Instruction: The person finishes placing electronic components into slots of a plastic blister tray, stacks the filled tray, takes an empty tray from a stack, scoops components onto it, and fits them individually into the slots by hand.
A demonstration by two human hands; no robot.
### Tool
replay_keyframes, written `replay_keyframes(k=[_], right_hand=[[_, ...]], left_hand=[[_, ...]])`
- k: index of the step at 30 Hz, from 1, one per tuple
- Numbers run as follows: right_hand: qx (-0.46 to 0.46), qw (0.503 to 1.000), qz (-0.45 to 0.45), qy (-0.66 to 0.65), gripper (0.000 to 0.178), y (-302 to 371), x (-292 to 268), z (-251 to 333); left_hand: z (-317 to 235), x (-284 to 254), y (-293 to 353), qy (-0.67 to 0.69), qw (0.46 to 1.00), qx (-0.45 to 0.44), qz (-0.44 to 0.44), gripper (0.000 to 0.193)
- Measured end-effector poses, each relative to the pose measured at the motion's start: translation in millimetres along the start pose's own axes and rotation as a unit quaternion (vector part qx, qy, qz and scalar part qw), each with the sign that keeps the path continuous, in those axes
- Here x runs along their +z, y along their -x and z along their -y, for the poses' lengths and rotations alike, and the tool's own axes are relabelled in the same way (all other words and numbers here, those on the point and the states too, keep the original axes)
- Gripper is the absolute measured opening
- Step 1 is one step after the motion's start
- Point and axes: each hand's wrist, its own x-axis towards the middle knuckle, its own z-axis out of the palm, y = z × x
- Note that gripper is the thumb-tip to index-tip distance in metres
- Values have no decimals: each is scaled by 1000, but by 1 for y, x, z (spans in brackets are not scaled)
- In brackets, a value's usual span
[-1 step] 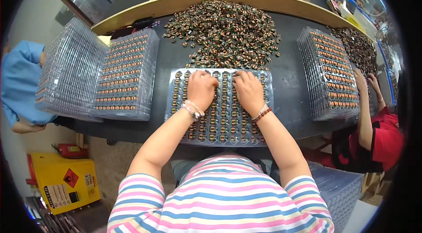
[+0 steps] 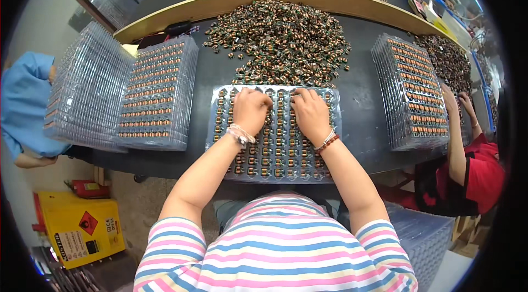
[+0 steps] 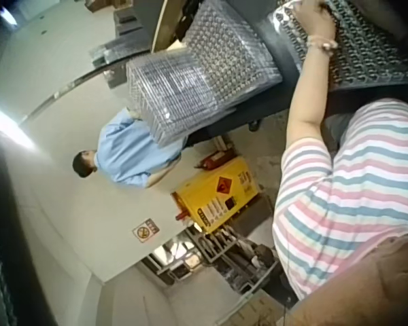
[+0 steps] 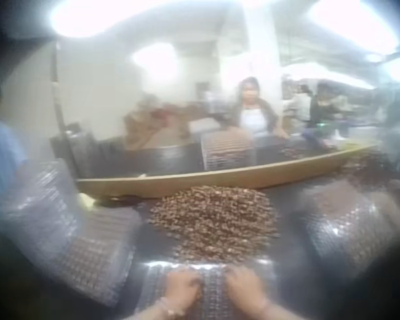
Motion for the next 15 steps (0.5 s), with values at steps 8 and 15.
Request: replay_keyframes(k=[8,15], right_hand=[[23,999,-5,-31,12,3,5,-8],[33,993,19,-116,8,1,-6,-5]], left_hand=[[-1,3,-11,-44,999,0,-31,8],[10,11,-15,-113,990,85,-28,11]])
